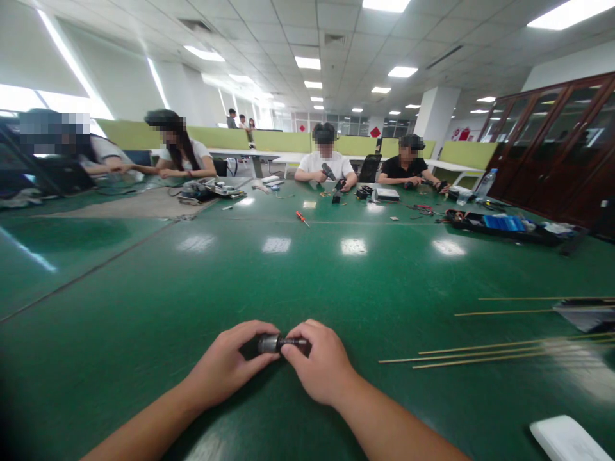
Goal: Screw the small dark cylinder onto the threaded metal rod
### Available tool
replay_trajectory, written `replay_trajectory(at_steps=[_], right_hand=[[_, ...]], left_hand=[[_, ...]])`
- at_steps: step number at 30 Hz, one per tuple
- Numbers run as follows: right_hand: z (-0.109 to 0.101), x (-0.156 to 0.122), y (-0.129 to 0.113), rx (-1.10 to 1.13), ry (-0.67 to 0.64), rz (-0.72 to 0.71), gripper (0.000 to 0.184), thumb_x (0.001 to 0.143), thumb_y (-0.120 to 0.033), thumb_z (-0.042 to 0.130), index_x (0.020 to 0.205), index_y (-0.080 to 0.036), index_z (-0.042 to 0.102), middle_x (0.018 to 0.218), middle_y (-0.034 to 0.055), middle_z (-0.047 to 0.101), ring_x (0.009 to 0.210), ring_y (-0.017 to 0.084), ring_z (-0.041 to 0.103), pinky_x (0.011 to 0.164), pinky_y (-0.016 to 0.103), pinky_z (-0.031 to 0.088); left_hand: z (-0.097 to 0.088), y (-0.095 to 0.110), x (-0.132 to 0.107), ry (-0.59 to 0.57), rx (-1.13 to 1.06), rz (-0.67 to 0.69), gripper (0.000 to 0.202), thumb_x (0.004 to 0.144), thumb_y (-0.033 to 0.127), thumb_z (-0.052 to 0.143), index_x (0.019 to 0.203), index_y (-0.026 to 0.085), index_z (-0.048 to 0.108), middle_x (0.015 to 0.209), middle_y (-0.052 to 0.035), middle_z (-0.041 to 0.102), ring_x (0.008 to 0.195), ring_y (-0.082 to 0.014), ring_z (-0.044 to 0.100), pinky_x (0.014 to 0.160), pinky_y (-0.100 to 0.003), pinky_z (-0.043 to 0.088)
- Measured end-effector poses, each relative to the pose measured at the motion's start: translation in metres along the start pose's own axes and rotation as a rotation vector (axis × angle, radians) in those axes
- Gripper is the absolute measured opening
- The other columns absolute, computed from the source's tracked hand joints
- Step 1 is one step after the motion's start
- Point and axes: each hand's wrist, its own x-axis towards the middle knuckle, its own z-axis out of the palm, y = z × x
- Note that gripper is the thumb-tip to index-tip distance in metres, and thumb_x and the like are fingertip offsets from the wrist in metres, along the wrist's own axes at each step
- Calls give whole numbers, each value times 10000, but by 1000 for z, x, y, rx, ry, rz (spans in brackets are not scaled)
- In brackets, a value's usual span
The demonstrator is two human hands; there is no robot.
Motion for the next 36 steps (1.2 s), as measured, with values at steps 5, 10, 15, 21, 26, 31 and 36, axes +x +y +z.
replay_trajectory(at_steps=[5, 10, 15, 21, 26, 31, 36], right_hand=[[0, 0, 1, 14, 8, -8, 62, 851, -242, 649, 854, -216, 705, 796, -8, 632, 753, 148, 579, 680, 255, 395], [1, 0, 2, 12, 14, -11, 62, 854, -239, 646, 852, -217, 705, 802, -6, 632, 760, 149, 580, 679, 255, 397], [1, 0, 1, 19, 16, -5, 58, 851, -233, 648, 848, -215, 703, 800, -7, 632, 760, 149, 583, 681, 255, 400], [1, 0, 2, 23, 26, -9, 58, 849, -227, 649, 855, -219, 706, 800, -7, 633, 756, 149, 580, 681, 255, 402], [1, 0, 2, 27, 27, -7, 59, 842, -232, 654, 854, -213, 708, 801, -3, 638, 748, 148, 578, 675, 254, 407], [1, -1, 0, 33, 32, -1, 50, 829, -239, 670, 843, -207, 706, 790, -6, 635, 736, 145, 575, 663, 250, 407], [-1, 0, -1, 29, 26, -3, 58, 838, -232, 658, 837, -205, 709, 781, -5, 629, 736, 146, 575, 667, 253, 408]], left_hand=[[-2, 5, 2, 16, -12, 20, 194, 848, 283, 673, 1035, 244, 641, 985, -4, 690, 916, -174, 646, 857, -293, 487], [-2, 6, 2, 17, -20, 31, 190, 850, 281, 671, 1033, 239, 641, 979, -11, 688, 903, -173, 644, 842, -288, 490], [-2, 2, 1, 18, -19, 32, 200, 854, 278, 671, 1049, 251, 634, 995, -1, 685, 918, -166, 641, 844, -283, 484], [-2, 3, 0, 16, -22, 26, 190, 856, 273, 670, 1042, 252, 633, 990, 0, 684, 916, -164, 641, 844, -282, 485], [-2, 2, 0, 29, -24, 52, 182, 859, 278, 669, 1034, 241, 635, 979, -17, 682, 903, -170, 641, 829, -288, 492], [-1, 1, 0, 37, -26, 75, 180, 867, 287, 659, 1038, 235, 639, 981, -30, 680, 900, -173, 641, 830, -293, 498], [-2, 3, 0, 44, -14, 82, 178, 865, 289, 649, 1030, 221, 645, 971, -43, 684, 893, -184, 647, 825, -301, 507]])
